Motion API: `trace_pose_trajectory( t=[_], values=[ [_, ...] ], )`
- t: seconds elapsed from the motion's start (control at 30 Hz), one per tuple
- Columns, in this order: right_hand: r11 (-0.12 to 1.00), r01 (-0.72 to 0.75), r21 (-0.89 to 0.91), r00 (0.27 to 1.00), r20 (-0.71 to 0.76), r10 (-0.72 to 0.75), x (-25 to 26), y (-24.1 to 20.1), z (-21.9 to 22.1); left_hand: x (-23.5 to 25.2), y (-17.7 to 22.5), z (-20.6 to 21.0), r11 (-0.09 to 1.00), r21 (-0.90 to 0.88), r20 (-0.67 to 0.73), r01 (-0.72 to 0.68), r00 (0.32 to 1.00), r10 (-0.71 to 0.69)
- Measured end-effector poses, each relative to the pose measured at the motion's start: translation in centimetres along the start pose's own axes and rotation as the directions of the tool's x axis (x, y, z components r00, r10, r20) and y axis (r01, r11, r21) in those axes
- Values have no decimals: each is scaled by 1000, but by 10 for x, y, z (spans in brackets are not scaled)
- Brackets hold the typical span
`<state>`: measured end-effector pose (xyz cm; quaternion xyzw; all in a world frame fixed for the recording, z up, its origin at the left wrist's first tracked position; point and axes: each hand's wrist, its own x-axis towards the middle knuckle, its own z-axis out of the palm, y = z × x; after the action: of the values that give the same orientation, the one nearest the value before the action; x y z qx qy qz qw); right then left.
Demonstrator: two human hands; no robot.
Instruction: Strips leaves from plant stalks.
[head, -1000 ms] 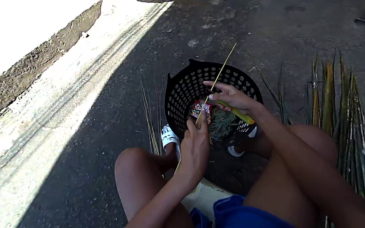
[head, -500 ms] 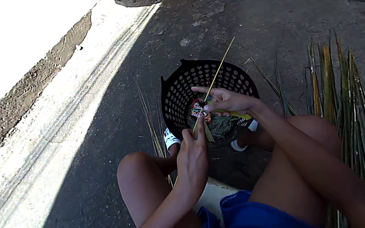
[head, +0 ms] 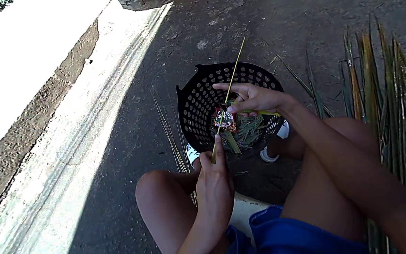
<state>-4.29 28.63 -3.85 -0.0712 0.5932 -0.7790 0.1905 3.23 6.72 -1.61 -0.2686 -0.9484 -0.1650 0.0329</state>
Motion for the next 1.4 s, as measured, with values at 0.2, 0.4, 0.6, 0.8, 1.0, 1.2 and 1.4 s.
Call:
trace_pose_trajectory(
  t=[0.2,0.4,0.6,0.8,1.0,1.2,1.4],
  values=[
    [998,2,-63,965,-261,-18,2,-9,-4,-9,3,-3,997,47,69,61,996,-64],
    [996,-84,-15,991,-107,82,4,-4,4,-27,2,-2,994,47,65,101,992,-104],
    [999,-40,-8,997,-63,40,9,-2,0,-32,-1,-5,996,44,24,82,996,-83],
    [1000,2,9,974,-225,0,8,-10,-15,-46,-6,-7,992,69,43,101,994,-104],
    [997,-68,-42,998,-9,68,11,-1,4,-34,-4,-6,994,64,44,89,995,-92],
    [998,-36,61,841,-537,63,-3,-25,-19,-15,-6,-7,996,-58,90,70,994,-64],
    [975,-199,103,976,-69,206,7,-2,14,31,-9,-12,931,-331,297,155,953,-53]
  ],
)
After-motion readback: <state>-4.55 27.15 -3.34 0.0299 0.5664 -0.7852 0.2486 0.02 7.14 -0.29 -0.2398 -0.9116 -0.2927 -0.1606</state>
